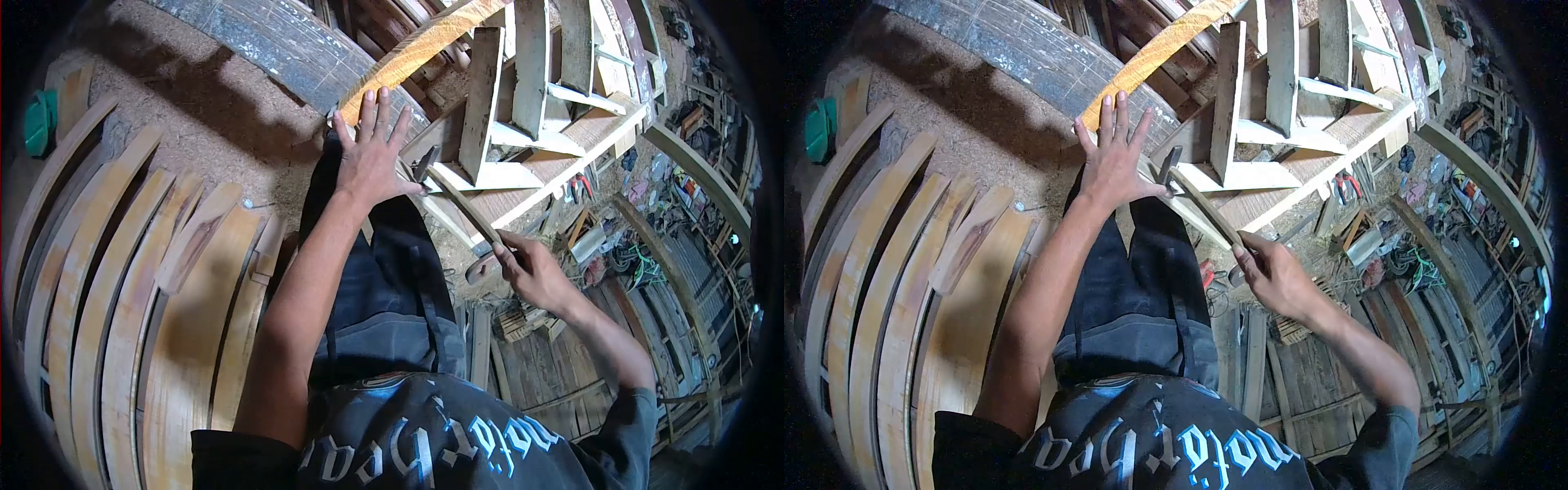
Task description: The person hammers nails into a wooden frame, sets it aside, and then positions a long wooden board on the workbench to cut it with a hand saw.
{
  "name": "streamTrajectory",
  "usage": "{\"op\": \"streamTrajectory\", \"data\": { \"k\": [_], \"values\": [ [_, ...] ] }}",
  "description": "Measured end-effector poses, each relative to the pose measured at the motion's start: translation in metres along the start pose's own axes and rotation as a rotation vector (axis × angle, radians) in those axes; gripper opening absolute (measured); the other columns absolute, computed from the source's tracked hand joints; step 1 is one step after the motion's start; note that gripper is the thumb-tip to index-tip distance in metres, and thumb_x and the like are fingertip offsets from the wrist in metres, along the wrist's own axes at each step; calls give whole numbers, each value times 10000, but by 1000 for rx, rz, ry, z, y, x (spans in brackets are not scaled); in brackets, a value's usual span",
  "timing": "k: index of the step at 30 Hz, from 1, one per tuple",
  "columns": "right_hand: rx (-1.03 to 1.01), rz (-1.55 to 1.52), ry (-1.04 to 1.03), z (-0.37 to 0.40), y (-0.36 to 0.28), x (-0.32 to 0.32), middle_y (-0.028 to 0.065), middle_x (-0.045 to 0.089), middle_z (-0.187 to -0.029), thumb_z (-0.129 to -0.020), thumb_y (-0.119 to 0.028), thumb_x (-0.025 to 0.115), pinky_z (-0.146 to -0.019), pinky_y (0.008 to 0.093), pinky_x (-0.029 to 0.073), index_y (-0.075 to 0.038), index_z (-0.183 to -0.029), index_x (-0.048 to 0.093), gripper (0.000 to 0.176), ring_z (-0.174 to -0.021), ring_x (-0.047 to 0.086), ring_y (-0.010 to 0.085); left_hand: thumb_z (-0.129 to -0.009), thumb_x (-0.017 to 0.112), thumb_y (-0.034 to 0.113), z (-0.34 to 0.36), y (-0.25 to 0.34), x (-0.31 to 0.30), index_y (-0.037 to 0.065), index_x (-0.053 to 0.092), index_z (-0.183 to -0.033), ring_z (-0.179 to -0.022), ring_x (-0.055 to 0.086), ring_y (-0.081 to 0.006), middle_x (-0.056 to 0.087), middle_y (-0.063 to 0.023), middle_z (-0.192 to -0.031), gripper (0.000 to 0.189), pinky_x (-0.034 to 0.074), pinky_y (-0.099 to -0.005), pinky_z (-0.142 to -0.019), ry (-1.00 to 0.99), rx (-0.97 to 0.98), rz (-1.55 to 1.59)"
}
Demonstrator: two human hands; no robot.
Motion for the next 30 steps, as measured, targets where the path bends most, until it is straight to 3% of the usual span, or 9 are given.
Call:
{"op": "streamTrajectory", "data": {
  "k": [5, 9, 13, 15, 21, 24, 28, 29, 30],
  "values": [
    [102, -267, 206, -1, -18, -37, -19, 473, -624, -1086, -293, 452, -476, 276, 360, 19, -1431, 480, 466, -546, 447, 86, -509, 793, 784, 4, -1, 4, 141, 137, -1614, -1527, -51, -451, -16, -290, -1642, 1437, 14, -821, -1067, -13, -4, 1],
    [157, -132, 28, -7, 6, -22, -32, 474, -617, -1087, -281, 448, -440, 251, 337, 10, -1359, 526, 406, -505, 419, 56, -506, 790, 792, 0, -1, 2, 131, 156, -1610, -1527, -66, -446, -29, -292, -1641, 1434, 9, -821, -1068, 30, 7, 6],
    [30, -466, 365, -4, 2, -55, -40, 482, -641, -1089, -276, 437, -420, 239, 333, -3, -1412, 488, 426, -505, 420, 48, -506, 785, 798, 2, -2, 4, 129, 168, -1608, -1526, -83, -442, -35, -295, -1640, 1430, 9, -824, -1065, 30, 8, -3],
    [152, -118, 11, -7, 22, -14, -47, 476, -649, -1089, -287, 447, -434, 230, 311, -3, -1436, 481, 450, -517, 404, 40, -509, 785, 796, 2, -3, 3, 133, 161, -1610, -1526, -90, -442, -34, -295, -1640, 1430, 4, -826, -1061, 24, 10, 6],
    [138, -300, 167, 0, 1, -37, -26, 482, -675, -1075, -346, 479, -480, 282, 356, 20, -1447, 475, 522, -546, 407, 82, -510, 787, 790, 2, -1, 4, 135, 148, -1613, -1526, -85, -444, -32, -294, -1641, 1434, -5, -822, -1064, 24, 13, 5],
    [297, -199, 16, -2, 5, -24, -47, 464, -662, -1084, -317, 459, -445, 264, 344, 6, -1458, 455, 495, -515, 414, 65, -509, 786, 791, 3, -2, 3, 134, 150, -1613, -1526, -81, -444, -31, -293, -1641, 1433, -4, -820, -1066, 29, 20, 5],
    [-40, -457, 427, -7, -9, -64, -65, 450, -630, -1093, -319, 430, -398, 269, 334, 6, -1311, 548, 408, -455, 389, 63, -507, 780, 801, 4, -2, 4, 131, 171, -1610, -1527, -78, -444, -29, -290, -1643, 1427, -4, -818, -1067, 36, 17, -2],
    [118, -141, 299, -9, 22, -51, -58, 457, -628, -1094, -324, 424, -409, 263, 345, -10, -1303, 563, 402, -463, 408, 71, -504, 779, 804, 3, -1, 2, 129, 178, -1609, -1527, -77, -444, -26, -289, -1643, 1427, -5, -817, -1068, 43, 12, -6],
    [46, -35, 235, -10, 14, -32, -55, 457, -632, -1094, -328, 421, -420, 258, 349, -9, -1298, 565, 405, -480, 420, 71, -504, 779, 804, 3, -1, 1, 129, 178, -1609, -1527, -77, -444, -26, -289, -1643, 1427, -5, -817, -1068, 47, 15, -6]
  ]
}}
Point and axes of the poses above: each hand's wrist, its own z-axis away from the middle knuckle, its own x-axis out of the palm, y = z × x, the point moved 9 cm from there along -z, towards the middle knuckle
